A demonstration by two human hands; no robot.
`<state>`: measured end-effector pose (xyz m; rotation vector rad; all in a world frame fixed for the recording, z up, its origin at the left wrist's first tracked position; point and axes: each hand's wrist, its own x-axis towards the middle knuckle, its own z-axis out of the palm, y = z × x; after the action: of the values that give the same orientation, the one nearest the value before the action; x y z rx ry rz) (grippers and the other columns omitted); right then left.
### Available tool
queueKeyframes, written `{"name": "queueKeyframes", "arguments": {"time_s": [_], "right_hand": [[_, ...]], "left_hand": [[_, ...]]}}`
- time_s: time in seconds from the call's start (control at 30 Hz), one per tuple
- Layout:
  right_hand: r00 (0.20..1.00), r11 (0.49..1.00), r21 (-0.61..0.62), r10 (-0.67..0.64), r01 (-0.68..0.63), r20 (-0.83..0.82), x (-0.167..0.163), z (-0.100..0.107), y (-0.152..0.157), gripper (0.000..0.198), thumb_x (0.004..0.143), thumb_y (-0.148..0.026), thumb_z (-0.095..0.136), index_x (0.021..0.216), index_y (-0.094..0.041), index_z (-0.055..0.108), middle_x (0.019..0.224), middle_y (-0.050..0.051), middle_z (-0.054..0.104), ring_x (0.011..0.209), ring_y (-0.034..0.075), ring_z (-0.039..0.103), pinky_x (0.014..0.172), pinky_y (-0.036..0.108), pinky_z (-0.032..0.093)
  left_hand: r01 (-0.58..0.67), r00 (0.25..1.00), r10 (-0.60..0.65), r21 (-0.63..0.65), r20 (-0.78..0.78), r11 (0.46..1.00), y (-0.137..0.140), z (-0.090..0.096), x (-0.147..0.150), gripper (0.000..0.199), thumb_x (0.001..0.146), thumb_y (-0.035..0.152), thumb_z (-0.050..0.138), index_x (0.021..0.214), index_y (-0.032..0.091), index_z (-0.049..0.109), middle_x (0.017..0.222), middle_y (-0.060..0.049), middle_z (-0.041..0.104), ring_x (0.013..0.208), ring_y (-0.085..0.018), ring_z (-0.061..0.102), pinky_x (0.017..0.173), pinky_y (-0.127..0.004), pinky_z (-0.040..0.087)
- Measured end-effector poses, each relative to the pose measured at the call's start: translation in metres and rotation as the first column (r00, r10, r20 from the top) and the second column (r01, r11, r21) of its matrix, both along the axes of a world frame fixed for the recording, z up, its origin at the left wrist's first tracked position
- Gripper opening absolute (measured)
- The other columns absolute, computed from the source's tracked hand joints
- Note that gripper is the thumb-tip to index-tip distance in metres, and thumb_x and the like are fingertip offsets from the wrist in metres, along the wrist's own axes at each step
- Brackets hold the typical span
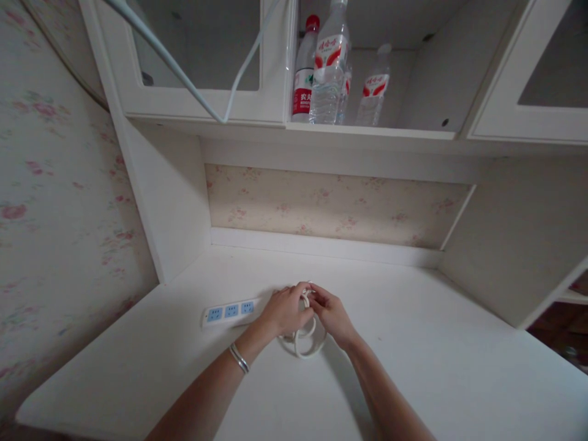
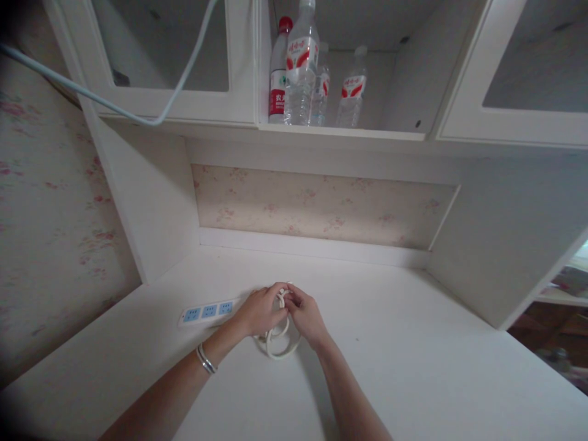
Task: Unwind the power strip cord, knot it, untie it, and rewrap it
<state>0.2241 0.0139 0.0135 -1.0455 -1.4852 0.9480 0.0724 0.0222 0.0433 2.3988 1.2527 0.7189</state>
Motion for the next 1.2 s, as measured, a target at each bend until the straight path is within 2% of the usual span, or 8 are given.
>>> {"name": "queueKeyframes", "arguments": {"time_s": [0.17, 0.27, 0.37, 0.6, 0.73, 0.9, 1.03, 1.2], "right_hand": [[0.999, 0.999, 0.029, 0.033, -0.033, -0.008, 0.001, -0.006, 0.002, 0.043, 0.074, -0.027, 0.059, 0.116, -0.021, 0.051, 0.095, 0.004, 0.066, 0.082, 0.018, 0.063, 0.076, 0.033, 0.05], [0.996, 0.991, 0.129, -0.036, 0.026, 0.082, 0.001, -0.003, -0.001, 0.027, 0.076, -0.025, 0.057, 0.102, -0.021, 0.052, 0.093, 0.003, 0.061, 0.073, 0.015, 0.061, 0.066, 0.027, 0.049], [0.955, 0.945, 0.32, -0.156, 0.07, 0.254, 0.001, -0.001, -0.003, 0.005, 0.081, -0.024, 0.051, 0.081, -0.02, 0.054, 0.081, 0.003, 0.057, 0.073, 0.015, 0.056, 0.065, 0.027, 0.046], [0.902, 0.835, 0.55, -0.228, -0.013, 0.367, -0.002, -0.001, -0.009, 0.018, 0.086, -0.014, 0.039, 0.081, -0.021, 0.054, 0.085, 0.006, 0.054, 0.08, 0.016, 0.053, 0.07, 0.027, 0.044], [0.899, 0.812, 0.583, -0.229, -0.036, 0.374, -0.001, -0.003, -0.01, 0.019, 0.088, -0.014, 0.038, 0.084, -0.022, 0.054, 0.088, 0.006, 0.054, 0.084, 0.016, 0.054, 0.073, 0.028, 0.045], [0.876, 0.794, 0.606, -0.326, 0.05, 0.355, 0.002, -0.009, -0.003, 0.016, 0.09, -0.021, 0.041, 0.085, -0.022, 0.057, 0.087, 0.006, 0.055, 0.082, 0.015, 0.054, 0.072, 0.027, 0.045], [0.714, 0.774, 0.618, -0.51, 0.138, 0.479, 0.006, -0.01, 0.001, 0.02, 0.089, -0.029, 0.047, 0.083, -0.022, 0.064, 0.081, 0.006, 0.056, 0.077, 0.017, 0.053, 0.068, 0.027, 0.041], [0.543, 0.903, 0.425, -0.39, 0.066, 0.744, 0.006, -0.01, -0.004, 0.023, 0.087, -0.024, 0.047, 0.087, -0.029, 0.07, 0.071, 0.003, 0.061, 0.064, 0.015, 0.056, 0.057, 0.024, 0.034]], "left_hand": [[-0.072, 0.997, 0.072, -0.025, 0.007, 0.997, 0.009, -0.009, -0.006, 0.039, 0.075, 0.035, 0.053, 0.113, 0.025, 0.053, 0.099, -0.006, 0.065, 0.099, -0.026, 0.055, 0.086, -0.035, 0.036], [-0.055, 0.995, 0.062, -0.079, 0.08, 0.995, 0.015, -0.016, -0.011, 0.034, 0.076, 0.034, 0.051, 0.106, 0.023, 0.06, 0.099, -0.006, 0.066, 0.098, -0.024, 0.055, 0.085, -0.031, 0.038], [0.026, 0.981, 0.015, -0.208, 0.193, 0.978, 0.024, -0.02, -0.018, 0.039, 0.075, 0.033, 0.05, 0.11, 0.02, 0.058, 0.099, -0.006, 0.065, 0.086, -0.019, 0.058, 0.075, -0.027, 0.042], [0.179, 0.975, -0.088, -0.482, 0.204, 0.858, 0.041, -0.011, -0.031, 0.044, 0.067, 0.031, 0.054, 0.107, 0.014, 0.059, 0.087, -0.004, 0.065, 0.07, -0.016, 0.056, 0.057, -0.022, 0.04], [0.21, 0.978, -0.168, -0.501, 0.127, 0.84, 0.042, -0.007, -0.031, 0.038, 0.072, 0.043, 0.05, 0.09, 0.012, 0.065, 0.076, -0.003, 0.064, 0.065, -0.016, 0.056, 0.054, -0.023, 0.038], [0.191, 0.979, -0.141, -0.434, 0.144, 0.881, 0.039, -0.008, -0.032, 0.027, 0.071, 0.038, 0.051, 0.066, 0.014, 0.063, 0.06, 0.0, 0.059, 0.058, -0.014, 0.051, 0.049, -0.022, 0.031], [0.198, 0.963, -0.091, -0.439, 0.254, 0.876, 0.037, -0.016, -0.029, 0.029, 0.073, 0.038, 0.046, 0.059, 0.015, 0.057, 0.057, 0.001, 0.056, 0.056, -0.013, 0.048, 0.05, -0.023, 0.032], [0.175, 0.926, 0.004, -0.439, 0.378, 0.881, 0.037, -0.025, -0.031, 0.026, 0.074, 0.031, 0.039, 0.066, 0.014, 0.057, 0.061, 0.001, 0.053, 0.057, -0.012, 0.047, 0.05, -0.022, 0.033]]}}
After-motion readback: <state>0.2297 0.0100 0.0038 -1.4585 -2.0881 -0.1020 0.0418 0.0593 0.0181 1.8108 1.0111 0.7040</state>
